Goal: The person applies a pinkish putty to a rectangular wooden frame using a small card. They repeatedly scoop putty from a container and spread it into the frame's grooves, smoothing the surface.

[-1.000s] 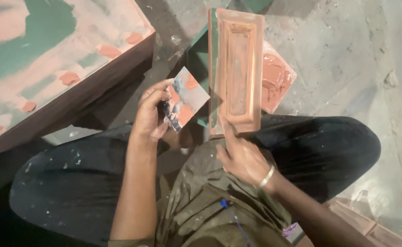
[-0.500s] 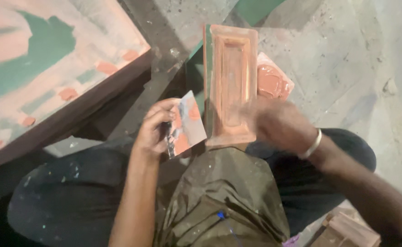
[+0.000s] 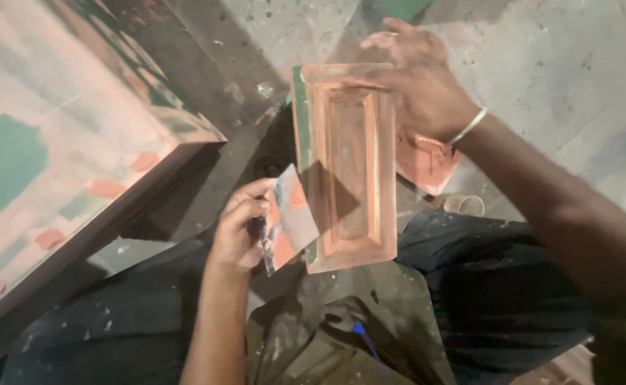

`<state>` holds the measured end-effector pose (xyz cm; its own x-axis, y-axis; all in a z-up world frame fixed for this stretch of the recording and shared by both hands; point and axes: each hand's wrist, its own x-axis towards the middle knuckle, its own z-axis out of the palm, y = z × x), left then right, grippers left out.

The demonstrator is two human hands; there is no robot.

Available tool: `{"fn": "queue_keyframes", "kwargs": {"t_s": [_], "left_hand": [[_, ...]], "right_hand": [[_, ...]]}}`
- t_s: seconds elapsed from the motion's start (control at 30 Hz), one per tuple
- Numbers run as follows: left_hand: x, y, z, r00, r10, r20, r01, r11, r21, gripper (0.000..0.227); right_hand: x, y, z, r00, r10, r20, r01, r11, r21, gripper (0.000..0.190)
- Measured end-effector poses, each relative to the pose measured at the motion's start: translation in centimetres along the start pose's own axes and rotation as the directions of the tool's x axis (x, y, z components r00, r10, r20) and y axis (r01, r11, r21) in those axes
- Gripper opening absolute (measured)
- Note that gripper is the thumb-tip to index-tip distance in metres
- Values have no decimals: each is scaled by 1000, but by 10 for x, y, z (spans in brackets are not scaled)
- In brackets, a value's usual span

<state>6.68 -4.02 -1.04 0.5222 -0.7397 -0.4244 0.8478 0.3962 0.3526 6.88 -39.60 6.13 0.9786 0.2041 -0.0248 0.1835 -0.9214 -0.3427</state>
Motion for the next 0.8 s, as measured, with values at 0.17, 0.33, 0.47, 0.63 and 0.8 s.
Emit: {"fn": "queue_keyframes", "kwargs": {"t_s": [0.17, 0.33, 0.47, 0.63, 0.8], "left_hand": [[7, 3, 2, 999, 32, -15, -31, 999, 29, 44], [8, -6, 8, 999, 11, -44, -10, 1000, 12, 43], [9, -6, 19, 999, 28, -29, -27, 999, 42, 42], [8, -2, 48, 998, 55, -29, -53, 997, 59, 45], [-8, -4, 56, 995, 74, -65, -64, 989, 133, 46]], "right_hand": [[-27, 18, -28, 997, 80, 21, -78, 995, -65, 57], [-35, 11, -6, 980, 182, 76, -196, 935, 294, 59], [-63, -9, 12, 991, 117, -67, -114, 992, 46, 64], [-109, -42, 27, 982, 174, 75, -181, 977, 110, 76], [-179, -117, 26, 980, 183, 74, -194, 961, 195, 82]]}}
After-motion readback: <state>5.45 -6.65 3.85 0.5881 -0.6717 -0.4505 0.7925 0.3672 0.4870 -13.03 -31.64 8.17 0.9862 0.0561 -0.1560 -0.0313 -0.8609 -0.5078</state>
